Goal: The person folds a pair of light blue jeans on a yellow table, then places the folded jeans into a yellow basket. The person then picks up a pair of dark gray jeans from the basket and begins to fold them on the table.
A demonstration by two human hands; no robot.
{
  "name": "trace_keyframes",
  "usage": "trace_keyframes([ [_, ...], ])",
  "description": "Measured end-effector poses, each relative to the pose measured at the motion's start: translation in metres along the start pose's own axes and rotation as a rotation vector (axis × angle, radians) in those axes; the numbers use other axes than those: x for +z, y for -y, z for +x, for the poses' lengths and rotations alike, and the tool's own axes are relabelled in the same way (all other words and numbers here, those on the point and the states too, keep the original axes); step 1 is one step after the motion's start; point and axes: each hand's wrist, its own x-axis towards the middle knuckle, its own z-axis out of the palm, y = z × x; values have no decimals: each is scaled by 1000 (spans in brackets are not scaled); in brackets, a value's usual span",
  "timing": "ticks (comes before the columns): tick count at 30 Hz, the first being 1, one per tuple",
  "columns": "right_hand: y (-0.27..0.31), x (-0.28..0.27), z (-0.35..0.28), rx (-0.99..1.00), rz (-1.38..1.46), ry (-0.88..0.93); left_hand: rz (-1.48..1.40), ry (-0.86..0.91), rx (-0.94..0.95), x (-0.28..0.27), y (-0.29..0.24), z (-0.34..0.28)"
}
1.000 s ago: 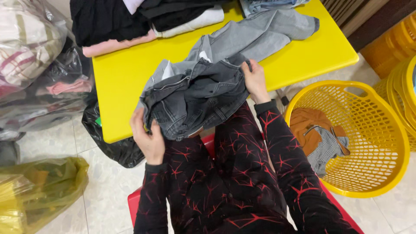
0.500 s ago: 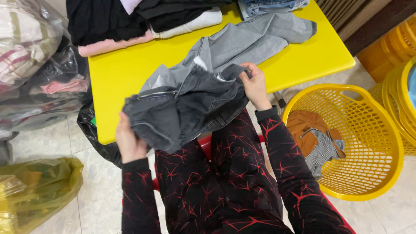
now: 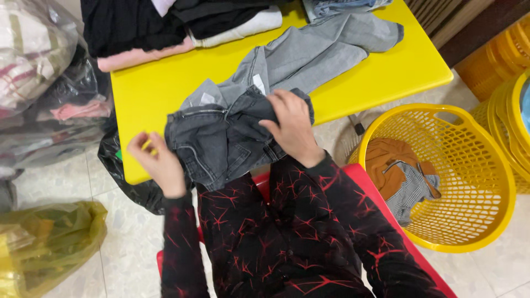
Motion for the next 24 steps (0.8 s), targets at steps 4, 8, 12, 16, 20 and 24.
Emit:
trace_keyframes([
  [4,-1,18,20,33,-95,25,-43,51,87,6,-72,-78],
  [8,-20,32,11,66,-88,59,783,262,311,14,-80,-108],
  [12,-51,35,18,184,125,65,645,261,306,10,-58,-91],
  [16,-69,43,22,534,696,27,448,213,283,4,-36,-90],
  [20,-65,47,27,671,1147,-92,371,196,399,8,-21,-95],
  [24,-50,29,50,484,1033,-231,224,169,223,4,-3,-74],
])
